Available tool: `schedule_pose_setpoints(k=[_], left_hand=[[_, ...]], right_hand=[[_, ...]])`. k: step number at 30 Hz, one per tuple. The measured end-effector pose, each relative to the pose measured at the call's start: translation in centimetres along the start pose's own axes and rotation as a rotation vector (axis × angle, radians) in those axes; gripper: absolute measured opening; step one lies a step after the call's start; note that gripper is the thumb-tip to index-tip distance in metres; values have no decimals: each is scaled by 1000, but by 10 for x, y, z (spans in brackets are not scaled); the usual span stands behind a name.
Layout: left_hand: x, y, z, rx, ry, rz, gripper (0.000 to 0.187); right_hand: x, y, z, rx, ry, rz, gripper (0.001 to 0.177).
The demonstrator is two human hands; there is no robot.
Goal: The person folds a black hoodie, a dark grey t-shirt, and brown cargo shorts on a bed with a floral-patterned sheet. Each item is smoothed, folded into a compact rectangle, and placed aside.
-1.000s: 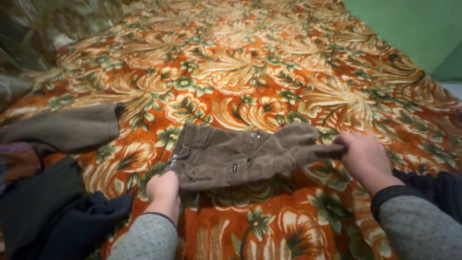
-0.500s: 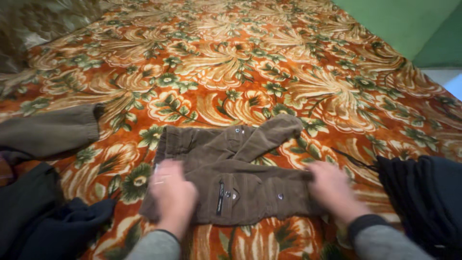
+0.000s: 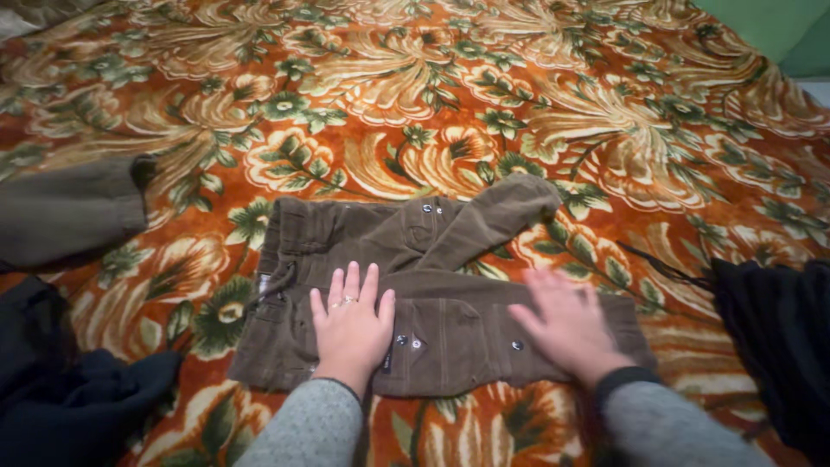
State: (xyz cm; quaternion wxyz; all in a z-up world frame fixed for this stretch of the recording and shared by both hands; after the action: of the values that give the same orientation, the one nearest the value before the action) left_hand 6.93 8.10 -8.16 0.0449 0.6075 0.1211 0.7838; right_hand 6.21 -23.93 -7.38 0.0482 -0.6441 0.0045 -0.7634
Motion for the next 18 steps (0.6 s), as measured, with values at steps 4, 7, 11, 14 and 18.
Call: schedule_pose_setpoints(k=[4,7,11,14,18], left_hand=[[6,-33,14,147,-80,105,63],[31,-76,11,336,-118,115,70],[62,-129,18,625,161,-38,89],[56,-143,49,596,-14,-21,75],[26,-131,111,514,-89,-357,79]], right_hand=[[0,67,-11,-133,-91,-138,83],[-5,96,-13,-294,-207,-157,85],[-5,105,-4,-351,-276,-313,75],[12,70,22,-189,180,-171,60],[21,1,57,93,281,283,59]])
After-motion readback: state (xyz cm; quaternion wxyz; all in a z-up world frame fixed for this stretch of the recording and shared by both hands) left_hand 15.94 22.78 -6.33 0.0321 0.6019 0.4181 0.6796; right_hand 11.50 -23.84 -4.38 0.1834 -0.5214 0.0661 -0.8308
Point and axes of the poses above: each hand's wrist, its own z-axis towards the middle knuckle, its own x-axis out of the back of the hand, y = z × x, the point moved 5 cm from there along z, towards the middle knuckle, and after that the axes turned 10 degrees about y, right-handed, at the moved point
